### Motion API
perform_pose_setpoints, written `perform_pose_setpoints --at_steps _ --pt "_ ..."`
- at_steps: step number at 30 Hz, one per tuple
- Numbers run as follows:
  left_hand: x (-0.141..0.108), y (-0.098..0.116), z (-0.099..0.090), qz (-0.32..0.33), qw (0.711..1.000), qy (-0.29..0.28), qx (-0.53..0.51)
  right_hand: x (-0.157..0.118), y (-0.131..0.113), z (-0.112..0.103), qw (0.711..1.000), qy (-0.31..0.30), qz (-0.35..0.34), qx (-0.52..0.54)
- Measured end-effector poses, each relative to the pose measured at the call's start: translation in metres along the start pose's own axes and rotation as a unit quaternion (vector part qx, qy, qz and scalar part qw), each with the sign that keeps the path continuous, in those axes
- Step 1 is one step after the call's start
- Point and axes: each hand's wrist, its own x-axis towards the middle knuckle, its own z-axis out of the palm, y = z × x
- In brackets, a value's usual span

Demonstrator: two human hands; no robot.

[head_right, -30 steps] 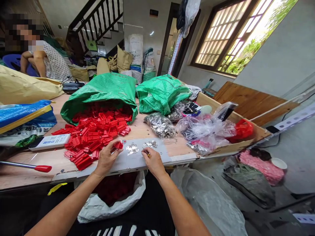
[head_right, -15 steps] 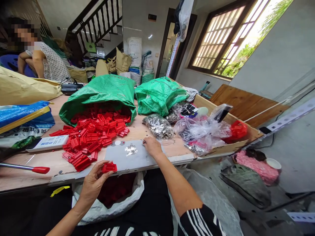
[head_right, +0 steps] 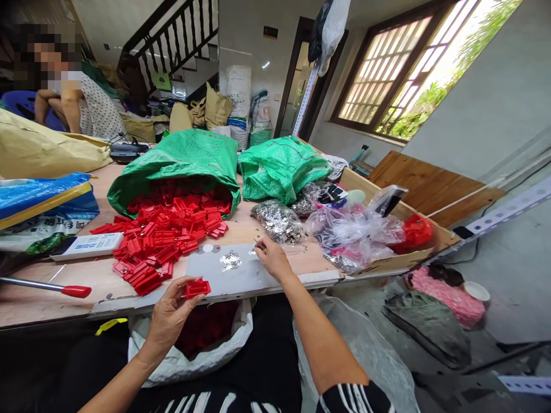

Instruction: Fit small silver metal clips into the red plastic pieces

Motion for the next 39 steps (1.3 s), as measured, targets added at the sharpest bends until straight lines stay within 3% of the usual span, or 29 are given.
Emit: perform_pose_setpoints --at_steps 6,11,17,31,39 --pt "-0.001 0.008 -0.003 0.04 0.994 -0.002 0.1 -0.039 -0.06 0.009 0.983 -0.051 -0.046 0.171" --pt "-0.004 0.012 -0.004 0.111 0.98 0.0 0.165 -0.064 -0.096 0.024 0.98 -0.068 -0.101 0.16" --pt "-0.005 0.012 -0.004 0.208 0.951 0.003 0.23 -0.065 -0.101 0.035 0.979 -0.075 -0.146 0.121" --pt "-0.01 0.014 -0.002 0.267 0.928 0.009 0.259 -0.066 -0.094 0.03 0.965 -0.096 -0.21 0.121" --pt "-0.01 0.017 -0.003 0.238 0.942 0.015 0.238 -0.068 -0.095 0.025 0.975 -0.092 -0.128 0.156"
